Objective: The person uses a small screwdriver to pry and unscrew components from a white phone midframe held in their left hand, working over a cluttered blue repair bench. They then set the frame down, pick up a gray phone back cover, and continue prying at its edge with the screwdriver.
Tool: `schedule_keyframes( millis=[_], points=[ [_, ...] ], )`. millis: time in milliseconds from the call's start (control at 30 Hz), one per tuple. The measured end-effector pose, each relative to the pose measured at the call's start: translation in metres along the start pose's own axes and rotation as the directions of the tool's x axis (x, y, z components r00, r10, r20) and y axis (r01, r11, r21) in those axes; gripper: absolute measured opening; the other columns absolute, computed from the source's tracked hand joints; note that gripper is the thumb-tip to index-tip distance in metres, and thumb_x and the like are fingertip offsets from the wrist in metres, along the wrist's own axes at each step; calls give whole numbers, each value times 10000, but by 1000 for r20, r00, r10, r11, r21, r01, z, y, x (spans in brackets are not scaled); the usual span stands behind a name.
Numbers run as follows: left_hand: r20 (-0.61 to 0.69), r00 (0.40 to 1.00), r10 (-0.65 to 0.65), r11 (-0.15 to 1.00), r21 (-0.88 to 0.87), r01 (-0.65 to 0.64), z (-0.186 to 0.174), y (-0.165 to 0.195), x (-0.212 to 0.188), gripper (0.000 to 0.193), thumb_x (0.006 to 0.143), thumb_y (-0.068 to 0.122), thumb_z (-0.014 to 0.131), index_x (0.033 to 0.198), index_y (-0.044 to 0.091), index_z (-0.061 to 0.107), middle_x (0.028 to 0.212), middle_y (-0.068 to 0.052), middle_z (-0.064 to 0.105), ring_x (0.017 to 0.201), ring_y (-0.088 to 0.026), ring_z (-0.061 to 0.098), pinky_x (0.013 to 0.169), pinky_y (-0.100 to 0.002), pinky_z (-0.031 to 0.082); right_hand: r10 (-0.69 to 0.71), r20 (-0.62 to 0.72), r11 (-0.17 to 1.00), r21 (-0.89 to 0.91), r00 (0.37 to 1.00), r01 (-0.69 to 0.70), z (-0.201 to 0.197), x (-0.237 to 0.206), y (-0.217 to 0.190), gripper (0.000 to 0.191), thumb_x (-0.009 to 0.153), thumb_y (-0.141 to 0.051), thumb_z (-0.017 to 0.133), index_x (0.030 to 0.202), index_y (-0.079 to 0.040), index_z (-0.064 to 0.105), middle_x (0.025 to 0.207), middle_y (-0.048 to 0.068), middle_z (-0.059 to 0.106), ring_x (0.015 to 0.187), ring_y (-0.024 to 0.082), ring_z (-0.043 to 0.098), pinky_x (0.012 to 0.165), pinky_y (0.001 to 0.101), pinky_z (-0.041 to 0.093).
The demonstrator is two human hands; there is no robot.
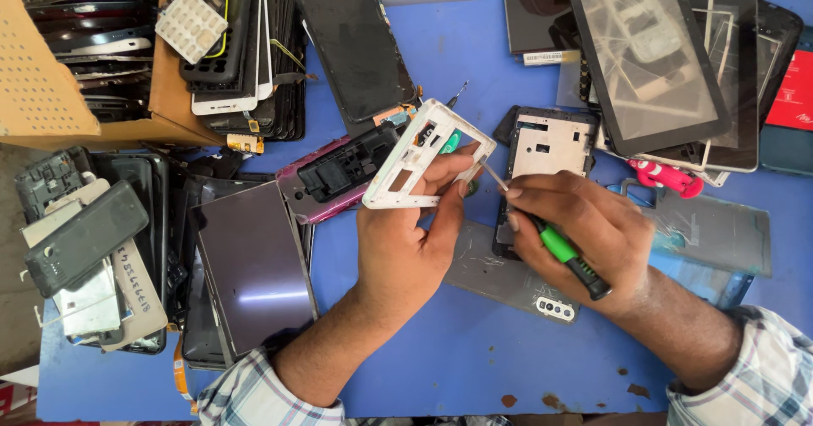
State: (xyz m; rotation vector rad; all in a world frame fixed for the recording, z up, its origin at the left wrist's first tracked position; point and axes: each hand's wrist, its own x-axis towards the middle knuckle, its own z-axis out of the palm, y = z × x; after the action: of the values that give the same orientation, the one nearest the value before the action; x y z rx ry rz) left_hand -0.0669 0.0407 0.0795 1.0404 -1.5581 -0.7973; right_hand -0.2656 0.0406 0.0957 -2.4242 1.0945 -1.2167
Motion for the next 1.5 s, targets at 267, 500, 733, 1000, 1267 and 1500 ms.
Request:
schedule_keyframes(
  millis=[267, 500, 733, 1000, 1267, 1500],
  points=[
    [7, 1000, -31, 992, -121, 31, 3, -3, -1, 222, 1036, -83, 629, 1248, -20, 648, 1194, -103, 750, 1072, -147, 752, 919, -269, 626, 31, -36, 999, 39, 999, -29, -1, -2, 2, 258, 902, 59, 774, 1106, 12, 622, 1056, 158, 734, 905, 243, 769, 747, 328, 613],
    [29, 987, -160, 956, -245, 162, 4, -5, 0, 191, 1037, -66, 629, 1226, -37, 640, 1144, -116, 760, 1059, -141, 748, 918, -249, 614, 11, -9, 999, 40, 1000, -10, 0, -2, 3, 257, 887, 55, 781, 1084, 16, 622, 1042, 165, 737, 898, 251, 772, 748, 338, 617],
    [24, 987, -157, 955, -250, 158, 5, -5, 0, 193, 1038, -76, 615, 1227, -39, 633, 1155, -121, 758, 1071, -138, 745, 932, -251, 620, -29, 8, 999, 42, 1000, 29, -2, -1, 3, 246, 876, 60, 774, 1075, 14, 638, 1016, 168, 732, 882, 260, 765, 743, 341, 621],
    [22, 988, -152, 969, -192, 153, 4, -2, -1, 193, 1034, -70, 625, 1223, -37, 653, 1134, -106, 759, 1051, -151, 761, 897, -249, 629, 9, -38, 1000, -17, 999, -10, -5, -6, 3, 230, 901, 66, 761, 1088, 26, 633, 1037, 175, 733, 885, 257, 766, 735, 343, 608],
    [53, 984, -169, 971, -164, 176, 2, -1, -1, 183, 1033, -46, 628, 1213, -39, 660, 1123, -98, 763, 1033, -144, 764, 847, -247, 634, 61, -127, 996, -54, 990, -69, -2, -11, 1, 217, 928, 72, 764, 1084, 17, 624, 1064, 171, 732, 938, 248, 771, 744, 321, 617],
    [101, 972, -212, 850, -472, 234, 3, -4, 0, 188, 1084, -16, 560, 1262, -75, 582, 1203, -151, 721, 1164, -210, 734, 1011, -297, 609, -26, -33, 999, -36, 999, 25, -5, -9, -1, 247, 867, 36, 812, 1051, 9, 648, 1015, 171, 735, 894, 259, 766, 724, 349, 618]
  ],
)
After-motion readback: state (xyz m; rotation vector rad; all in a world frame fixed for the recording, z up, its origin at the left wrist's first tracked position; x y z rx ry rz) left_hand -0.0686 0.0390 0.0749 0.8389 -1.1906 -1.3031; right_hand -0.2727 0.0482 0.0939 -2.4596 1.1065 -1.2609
